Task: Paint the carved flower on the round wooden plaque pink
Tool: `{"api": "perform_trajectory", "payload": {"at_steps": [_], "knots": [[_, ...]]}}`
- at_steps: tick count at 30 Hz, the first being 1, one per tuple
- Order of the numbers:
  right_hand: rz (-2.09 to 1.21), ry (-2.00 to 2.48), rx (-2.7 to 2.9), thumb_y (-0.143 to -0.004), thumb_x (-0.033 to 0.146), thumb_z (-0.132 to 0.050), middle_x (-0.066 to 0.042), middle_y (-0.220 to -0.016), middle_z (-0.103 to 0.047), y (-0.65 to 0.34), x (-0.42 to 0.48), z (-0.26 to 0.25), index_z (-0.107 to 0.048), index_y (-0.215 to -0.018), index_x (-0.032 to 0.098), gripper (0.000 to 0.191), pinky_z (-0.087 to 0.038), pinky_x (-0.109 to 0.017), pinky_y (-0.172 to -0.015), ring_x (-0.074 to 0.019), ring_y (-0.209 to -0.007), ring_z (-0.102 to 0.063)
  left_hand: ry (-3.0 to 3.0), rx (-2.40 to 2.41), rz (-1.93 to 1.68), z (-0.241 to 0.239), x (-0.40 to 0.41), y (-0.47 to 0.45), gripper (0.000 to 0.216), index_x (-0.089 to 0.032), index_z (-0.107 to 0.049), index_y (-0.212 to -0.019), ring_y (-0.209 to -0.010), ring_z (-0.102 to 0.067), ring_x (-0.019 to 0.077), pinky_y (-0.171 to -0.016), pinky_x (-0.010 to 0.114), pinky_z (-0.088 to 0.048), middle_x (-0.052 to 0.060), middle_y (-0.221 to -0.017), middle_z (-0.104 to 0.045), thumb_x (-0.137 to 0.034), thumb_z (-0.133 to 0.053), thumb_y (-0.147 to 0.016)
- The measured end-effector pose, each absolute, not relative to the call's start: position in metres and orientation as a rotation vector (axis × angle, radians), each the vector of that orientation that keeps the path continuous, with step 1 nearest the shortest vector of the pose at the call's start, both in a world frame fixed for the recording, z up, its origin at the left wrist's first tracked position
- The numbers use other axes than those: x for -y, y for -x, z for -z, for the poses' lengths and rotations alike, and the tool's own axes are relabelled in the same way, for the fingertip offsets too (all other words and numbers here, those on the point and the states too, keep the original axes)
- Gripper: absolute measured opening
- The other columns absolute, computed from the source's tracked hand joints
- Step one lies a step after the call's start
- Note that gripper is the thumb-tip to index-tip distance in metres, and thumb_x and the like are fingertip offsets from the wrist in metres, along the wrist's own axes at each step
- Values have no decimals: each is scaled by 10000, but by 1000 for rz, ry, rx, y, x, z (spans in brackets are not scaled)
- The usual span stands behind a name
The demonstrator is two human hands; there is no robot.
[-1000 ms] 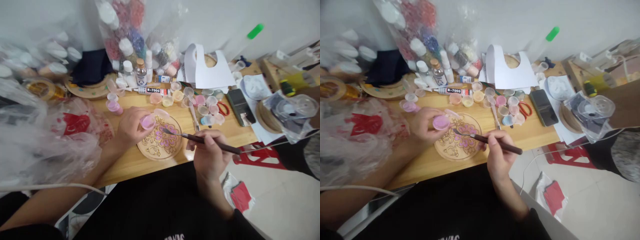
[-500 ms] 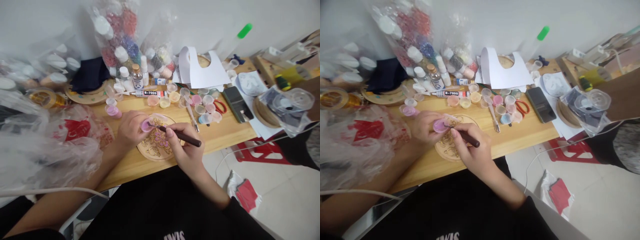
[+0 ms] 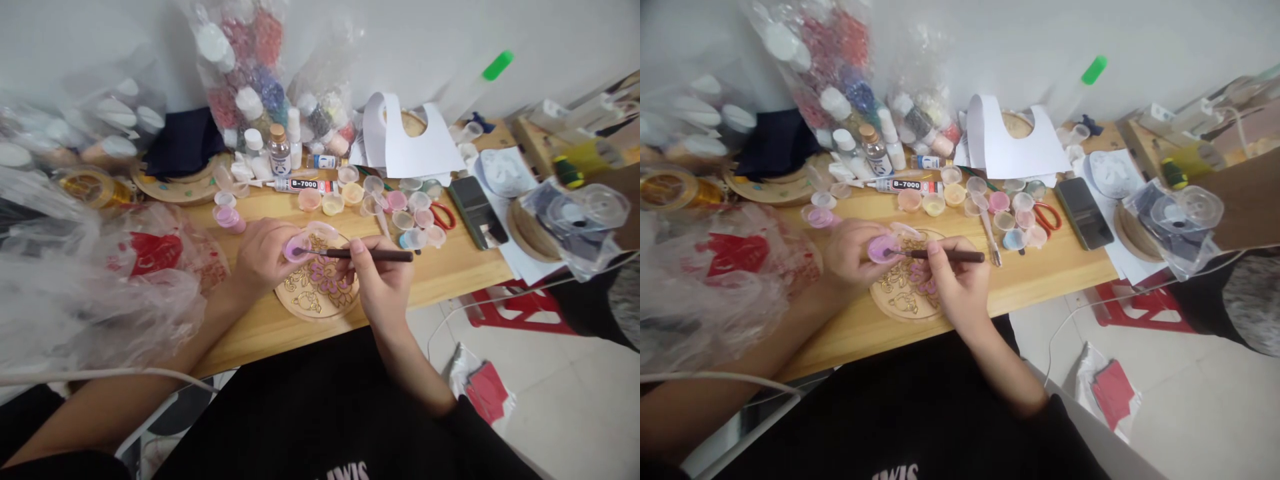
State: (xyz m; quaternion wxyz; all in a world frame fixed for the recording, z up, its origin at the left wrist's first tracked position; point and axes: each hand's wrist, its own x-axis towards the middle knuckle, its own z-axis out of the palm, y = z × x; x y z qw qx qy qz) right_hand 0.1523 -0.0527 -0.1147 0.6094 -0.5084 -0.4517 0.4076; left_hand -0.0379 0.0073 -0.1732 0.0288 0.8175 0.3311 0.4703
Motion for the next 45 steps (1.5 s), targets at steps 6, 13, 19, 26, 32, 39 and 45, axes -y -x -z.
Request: {"api": "perform_trajectory", "payload": {"at_steps": [6,13,19,26,32,39,45], "knots": [[-971,1180,987,-918,563,-789,54,-544,-681,-150,52,118,-644,-780,233,386,-515,-227,-382,-116,-413,-640,-2539,-1081,-1414,173,-6,38,272,-332,-559,-1227,-879,-746,215,-788,407,-560,-17,-1020,-765,-514,-672,-1060],[-1016,1214,929,-908,605,-763,72,-496,-611,-144,53,123,-610,-772,248,411,-488,-233,-357,-120,-392,-613,-2534,-1068,-1445,172,-6,39,224,-308,-584,-1167,-867,-741,202,-773,401,-566,-16,-984,-764,-460,-701,-1051],[-1005,1158,853,-895,546,-793,70,-512,-616,-145,55,124,-633,-763,249,362,-484,-239,-362,-120,-391,-600,-2518,-1084,-1418,176,-6,39,236,-298,-600,-1129,-906,-754,208,-783,413,-571,-12,-1005,-769,-470,-728,-1029],[-970,1159,789,-898,492,-791,75,-511,-601,-148,58,124,-675,-767,242,306,-485,-238,-402,-113,-402,-576,-2522,-1067,-1434,174,-7,39,309,-287,-587,-1151,-868,-739,199,-755,408,-569,-4,-998,-759,-540,-718,-1031],[-928,1150,693,-834,341,-768,65,-508,-607,-169,63,118,-684,-704,218,197,-431,-203,-376,-95,-390,-550,-2540,-1043,-1563,171,-10,35,268,-263,-587,-1136,-806,-717,195,-701,373,-561,1,-936,-744,-497,-685,-1051],[-730,1292,761,-776,238,-724,41,-541,-650,-212,94,117,-660,-629,210,163,-395,-222,-350,-108,-373,-541,-2464,-1074,-1488,172,-10,37,285,-260,-604,-1159,-866,-726,228,-761,388,-567,13,-967,-746,-368,-775,-959],[-587,1418,986,-885,261,-719,42,-588,-641,-216,114,130,-669,-725,222,172,-452,-267,-439,-123,-427,-584,-2534,-1164,-1571,178,-13,36,315,-246,-572,-1195,-883,-722,238,-763,410,-569,35,-976,-735,-330,-745,-945]]}}
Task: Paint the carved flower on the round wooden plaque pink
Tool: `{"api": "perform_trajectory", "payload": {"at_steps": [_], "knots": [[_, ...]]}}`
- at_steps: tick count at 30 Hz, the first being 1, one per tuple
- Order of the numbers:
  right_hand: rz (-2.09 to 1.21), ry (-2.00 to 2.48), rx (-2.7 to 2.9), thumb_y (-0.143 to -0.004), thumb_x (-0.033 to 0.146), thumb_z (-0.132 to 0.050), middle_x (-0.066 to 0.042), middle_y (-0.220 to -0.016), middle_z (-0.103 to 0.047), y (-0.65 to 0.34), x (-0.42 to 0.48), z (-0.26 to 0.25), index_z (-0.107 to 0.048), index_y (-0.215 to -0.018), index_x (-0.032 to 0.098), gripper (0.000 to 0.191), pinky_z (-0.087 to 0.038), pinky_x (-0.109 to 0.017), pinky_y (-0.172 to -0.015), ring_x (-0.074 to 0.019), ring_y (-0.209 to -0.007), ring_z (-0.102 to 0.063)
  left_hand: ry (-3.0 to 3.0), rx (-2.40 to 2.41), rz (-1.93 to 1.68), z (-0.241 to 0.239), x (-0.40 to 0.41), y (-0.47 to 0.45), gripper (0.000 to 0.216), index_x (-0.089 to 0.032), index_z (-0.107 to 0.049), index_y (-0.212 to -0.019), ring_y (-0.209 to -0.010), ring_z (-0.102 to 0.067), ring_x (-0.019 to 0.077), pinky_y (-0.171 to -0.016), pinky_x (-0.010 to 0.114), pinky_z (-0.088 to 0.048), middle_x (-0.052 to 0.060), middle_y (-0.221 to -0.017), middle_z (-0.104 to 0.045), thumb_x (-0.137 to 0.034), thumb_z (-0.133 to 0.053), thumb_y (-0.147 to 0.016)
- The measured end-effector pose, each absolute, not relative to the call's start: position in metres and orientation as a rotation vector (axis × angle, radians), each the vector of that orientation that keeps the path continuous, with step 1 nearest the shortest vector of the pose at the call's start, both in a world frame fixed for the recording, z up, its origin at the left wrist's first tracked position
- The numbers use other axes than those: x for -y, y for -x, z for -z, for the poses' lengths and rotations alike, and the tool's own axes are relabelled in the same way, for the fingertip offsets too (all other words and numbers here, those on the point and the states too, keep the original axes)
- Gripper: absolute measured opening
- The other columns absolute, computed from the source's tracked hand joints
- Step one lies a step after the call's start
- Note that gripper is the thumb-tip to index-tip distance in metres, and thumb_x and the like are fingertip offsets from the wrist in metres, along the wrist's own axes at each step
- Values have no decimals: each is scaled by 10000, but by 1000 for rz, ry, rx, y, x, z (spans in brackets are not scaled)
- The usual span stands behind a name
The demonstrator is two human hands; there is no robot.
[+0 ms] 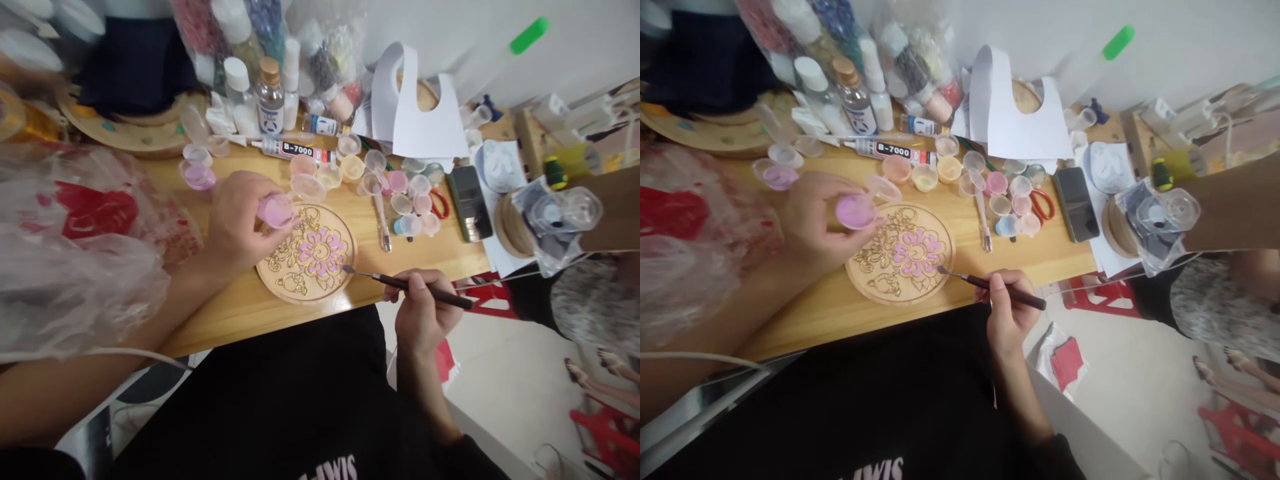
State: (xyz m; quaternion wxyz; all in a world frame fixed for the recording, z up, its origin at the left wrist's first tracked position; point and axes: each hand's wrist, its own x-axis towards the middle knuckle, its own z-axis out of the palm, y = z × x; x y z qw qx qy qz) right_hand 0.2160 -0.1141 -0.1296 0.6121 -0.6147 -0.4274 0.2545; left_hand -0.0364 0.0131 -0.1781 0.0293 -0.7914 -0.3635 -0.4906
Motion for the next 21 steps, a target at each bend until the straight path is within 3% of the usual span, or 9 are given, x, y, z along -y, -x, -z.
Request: {"api": "perform_trajectory", "payload": {"at_steps": [6,14,21], "knots": [[-549,1452,1132,-933,328,-709,38,-604,-638,-219,117,130,-657,-777,238,187,-487,-308,-488,-151,-481,-623,2461,1103,1444,178,-14,38,368,-218,-581,-1218,-909,-721,256,-749,420,-565,57,-1001,-738,-383,-765,-946],[-578,1424,1309,-971,241,-714,21,-666,-711,-225,123,126,-712,-858,226,114,-522,-311,-508,-162,-544,-690,2548,1140,1500,178,-14,40,419,-244,-602,-1233,-948,-694,260,-812,464,-546,67,-1043,-739,-379,-837,-914],[-572,1414,1358,-977,236,-694,12,-669,-712,-225,121,126,-705,-876,226,102,-552,-322,-512,-176,-571,-716,2524,1098,1430,178,-13,39,399,-238,-556,-1277,-936,-694,255,-806,435,-549,65,-1047,-725,-361,-765,-960]]}}
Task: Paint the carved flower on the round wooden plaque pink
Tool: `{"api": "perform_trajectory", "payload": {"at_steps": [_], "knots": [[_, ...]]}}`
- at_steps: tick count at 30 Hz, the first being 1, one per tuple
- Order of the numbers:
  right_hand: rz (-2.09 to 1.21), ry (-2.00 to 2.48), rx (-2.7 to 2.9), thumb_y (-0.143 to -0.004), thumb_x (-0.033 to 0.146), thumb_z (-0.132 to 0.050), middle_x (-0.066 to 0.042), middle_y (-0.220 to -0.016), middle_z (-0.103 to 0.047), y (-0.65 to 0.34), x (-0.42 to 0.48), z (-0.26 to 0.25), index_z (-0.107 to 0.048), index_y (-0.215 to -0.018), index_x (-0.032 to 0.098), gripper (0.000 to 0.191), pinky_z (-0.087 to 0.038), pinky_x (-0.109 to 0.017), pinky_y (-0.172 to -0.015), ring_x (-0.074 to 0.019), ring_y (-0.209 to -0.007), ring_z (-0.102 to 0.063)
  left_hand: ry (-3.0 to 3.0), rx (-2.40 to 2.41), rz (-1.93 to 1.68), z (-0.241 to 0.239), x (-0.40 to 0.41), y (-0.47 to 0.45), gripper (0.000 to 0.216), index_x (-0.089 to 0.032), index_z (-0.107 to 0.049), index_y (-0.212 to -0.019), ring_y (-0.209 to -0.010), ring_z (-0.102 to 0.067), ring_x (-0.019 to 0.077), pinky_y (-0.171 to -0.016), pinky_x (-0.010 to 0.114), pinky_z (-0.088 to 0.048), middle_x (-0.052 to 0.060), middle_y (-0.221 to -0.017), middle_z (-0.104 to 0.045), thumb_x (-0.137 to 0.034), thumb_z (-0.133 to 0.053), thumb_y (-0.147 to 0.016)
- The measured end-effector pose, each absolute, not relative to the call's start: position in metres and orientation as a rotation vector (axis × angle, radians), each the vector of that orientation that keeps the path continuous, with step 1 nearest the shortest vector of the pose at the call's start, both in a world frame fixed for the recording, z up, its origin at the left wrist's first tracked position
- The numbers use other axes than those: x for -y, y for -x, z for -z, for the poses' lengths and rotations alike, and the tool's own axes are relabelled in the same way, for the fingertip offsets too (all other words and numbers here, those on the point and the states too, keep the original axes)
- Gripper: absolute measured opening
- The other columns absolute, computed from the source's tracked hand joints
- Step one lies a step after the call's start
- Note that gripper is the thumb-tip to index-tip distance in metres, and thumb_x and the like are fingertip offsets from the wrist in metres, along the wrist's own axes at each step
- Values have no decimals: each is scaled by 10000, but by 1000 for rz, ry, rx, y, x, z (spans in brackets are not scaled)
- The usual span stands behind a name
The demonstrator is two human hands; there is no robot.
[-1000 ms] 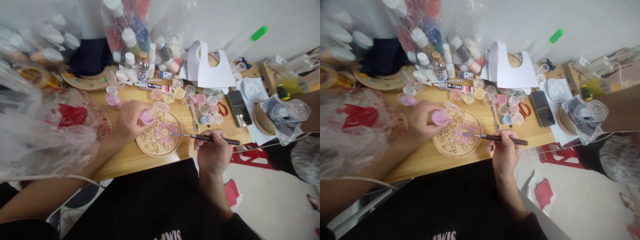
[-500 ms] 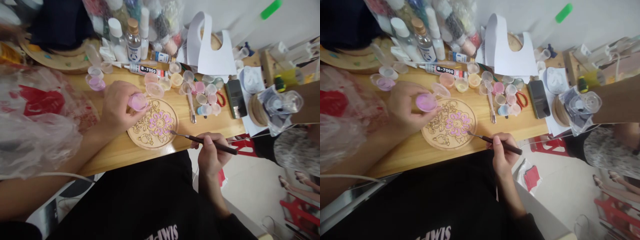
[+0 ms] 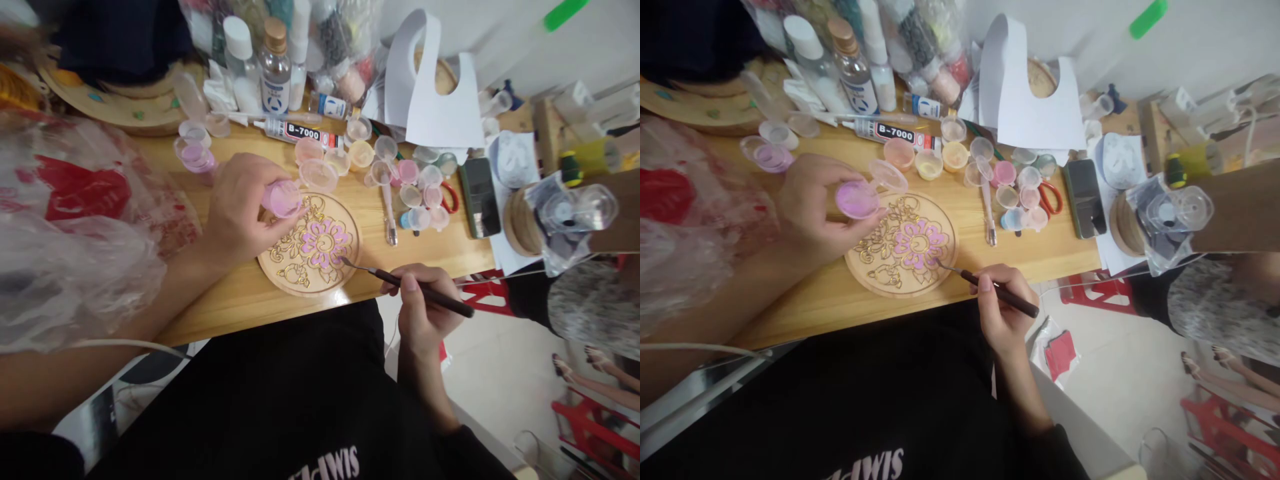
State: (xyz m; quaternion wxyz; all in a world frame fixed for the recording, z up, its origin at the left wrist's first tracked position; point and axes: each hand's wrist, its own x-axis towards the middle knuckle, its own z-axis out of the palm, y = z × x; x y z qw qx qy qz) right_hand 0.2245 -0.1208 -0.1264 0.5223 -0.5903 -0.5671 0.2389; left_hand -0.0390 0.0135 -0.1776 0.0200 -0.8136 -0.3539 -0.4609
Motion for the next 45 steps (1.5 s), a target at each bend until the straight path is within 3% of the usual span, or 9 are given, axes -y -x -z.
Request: {"api": "perform_trajectory", "payload": {"at_steps": [10,17,28,35,45], "knots": [[-553,1397,1474,-983,213,-678,3,-723,-735,-228,123,128,-696,-894,236,93,-581,-335,-555,-181,-611,-733,2549,1103,1486,181,-14,40,413,-250,-569,-1267,-949,-698,264,-828,447,-540,59,-1054,-720,-387,-793,-948],[-531,1325,1472,-972,179,-679,10,-750,-734,-228,123,132,-699,-901,246,99,-529,-314,-548,-165,-613,-715,2584,1197,1503,181,-13,40,404,-250,-600,-1208,-962,-693,267,-846,474,-549,61,-1052,-729,-412,-829,-917],[-471,1426,1518,-981,281,-675,-13,-764,-733,-232,127,134,-701,-893,250,98,-563,-332,-549,-183,-632,-732,2605,1178,1370,182,-14,43,419,-238,-554,-1241,-990,-708,272,-858,467,-554,60,-1074,-724,-430,-790,-952],[-496,1322,1572,-941,159,-681,-11,-821,-768,-230,123,132,-736,-947,249,106,-587,-314,-591,-177,-680,-749,2527,1116,1440,181,-13,39,375,-227,-566,-1228,-943,-711,263,-811,457,-573,57,-1041,-727,-372,-773,-952],[-486,1289,1627,-922,131,-661,-18,-802,-755,-231,121,127,-737,-929,236,130,-565,-292,-578,-171,-679,-734,2504,1081,1387,180,-14,39,367,-210,-564,-1227,-929,-707,249,-800,426,-571,64,-1023,-729,-364,-767,-964]]}}
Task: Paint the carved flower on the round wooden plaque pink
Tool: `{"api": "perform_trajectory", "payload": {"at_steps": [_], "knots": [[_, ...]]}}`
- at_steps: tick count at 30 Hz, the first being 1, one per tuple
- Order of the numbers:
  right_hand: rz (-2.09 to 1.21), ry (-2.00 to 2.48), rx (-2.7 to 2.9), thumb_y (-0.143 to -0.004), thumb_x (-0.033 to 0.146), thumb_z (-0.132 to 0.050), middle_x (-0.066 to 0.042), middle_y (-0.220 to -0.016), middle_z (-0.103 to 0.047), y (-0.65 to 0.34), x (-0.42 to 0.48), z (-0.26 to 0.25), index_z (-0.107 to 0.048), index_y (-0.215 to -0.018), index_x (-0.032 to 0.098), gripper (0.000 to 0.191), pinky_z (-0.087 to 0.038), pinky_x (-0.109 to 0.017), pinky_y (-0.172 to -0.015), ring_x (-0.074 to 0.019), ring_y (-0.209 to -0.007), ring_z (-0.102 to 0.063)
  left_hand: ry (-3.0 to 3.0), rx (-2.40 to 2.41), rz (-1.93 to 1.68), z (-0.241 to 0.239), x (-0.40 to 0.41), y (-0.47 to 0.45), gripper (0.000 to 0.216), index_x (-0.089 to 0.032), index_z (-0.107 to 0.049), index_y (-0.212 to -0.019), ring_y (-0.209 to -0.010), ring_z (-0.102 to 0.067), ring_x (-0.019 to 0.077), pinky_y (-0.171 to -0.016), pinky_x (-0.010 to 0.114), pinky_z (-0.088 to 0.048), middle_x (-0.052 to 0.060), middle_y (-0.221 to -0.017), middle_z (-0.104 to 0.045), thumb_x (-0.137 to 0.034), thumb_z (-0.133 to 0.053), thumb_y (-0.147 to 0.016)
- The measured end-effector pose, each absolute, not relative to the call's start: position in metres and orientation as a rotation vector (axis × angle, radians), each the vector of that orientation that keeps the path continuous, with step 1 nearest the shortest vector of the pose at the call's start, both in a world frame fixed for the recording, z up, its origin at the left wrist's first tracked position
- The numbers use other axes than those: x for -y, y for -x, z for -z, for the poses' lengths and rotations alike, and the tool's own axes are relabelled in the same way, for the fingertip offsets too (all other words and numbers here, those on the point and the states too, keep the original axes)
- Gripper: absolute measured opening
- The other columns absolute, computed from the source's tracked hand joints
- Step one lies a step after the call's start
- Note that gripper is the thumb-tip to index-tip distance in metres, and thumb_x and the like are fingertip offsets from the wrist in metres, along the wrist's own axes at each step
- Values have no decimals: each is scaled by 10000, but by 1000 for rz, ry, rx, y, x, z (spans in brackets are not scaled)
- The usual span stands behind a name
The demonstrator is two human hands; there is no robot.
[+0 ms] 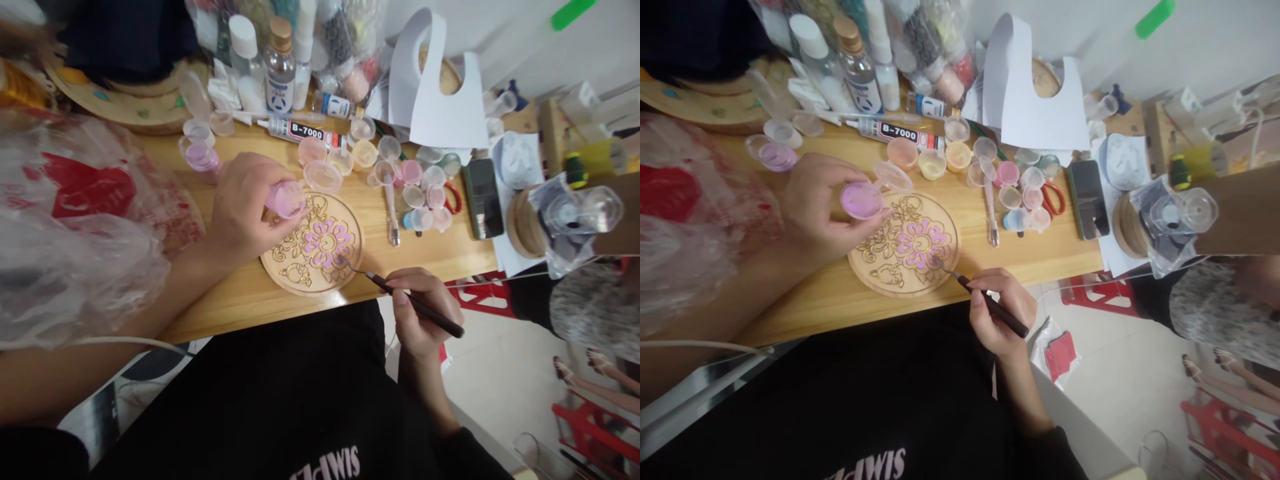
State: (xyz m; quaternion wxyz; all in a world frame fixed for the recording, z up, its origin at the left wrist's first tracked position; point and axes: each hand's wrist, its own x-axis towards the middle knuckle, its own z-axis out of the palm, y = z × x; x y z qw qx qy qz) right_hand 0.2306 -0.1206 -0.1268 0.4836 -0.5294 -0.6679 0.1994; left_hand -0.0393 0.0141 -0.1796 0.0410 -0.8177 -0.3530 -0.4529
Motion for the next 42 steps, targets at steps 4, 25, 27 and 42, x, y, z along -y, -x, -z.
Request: {"api": "perform_trajectory", "payload": {"at_steps": [4,25,27,42], "knots": [[-492,1277,1632,-923,131,-670,-15,-819,-761,-233,122,129,-738,-950,238,129,-564,-287,-574,-170,-691,-732,2526,1133,1456,184,-16,39,427,-205,-600,-1194,-945,-705,240,-837,418,-561,48,-1036,-736,-440,-829,-920],[-466,1262,1656,-914,129,-668,-12,-792,-760,-231,120,127,-734,-927,241,130,-573,-298,-580,-179,-681,-743,2511,1139,1631,180,-10,34,353,-275,-588,-1224,-962,-703,259,-837,429,-548,31,-1042,-707,-338,-792,-943],[-466,1267,1658,-917,132,-666,-11,-793,-761,-230,119,126,-729,-921,243,127,-571,-292,-579,-176,-679,-743,2530,1130,1644,179,-9,34,367,-277,-590,-1225,-969,-702,259,-846,428,-544,27,-1042,-701,-318,-806,-932],[-447,1257,1654,-898,102,-650,-4,-762,-756,-228,116,123,-718,-881,238,153,-565,-272,-568,-164,-660,-738,2470,1125,1556,174,-10,32,316,-268,-563,-1204,-908,-703,248,-784,416,-561,41,-996,-719,-296,-749,-950]]}}
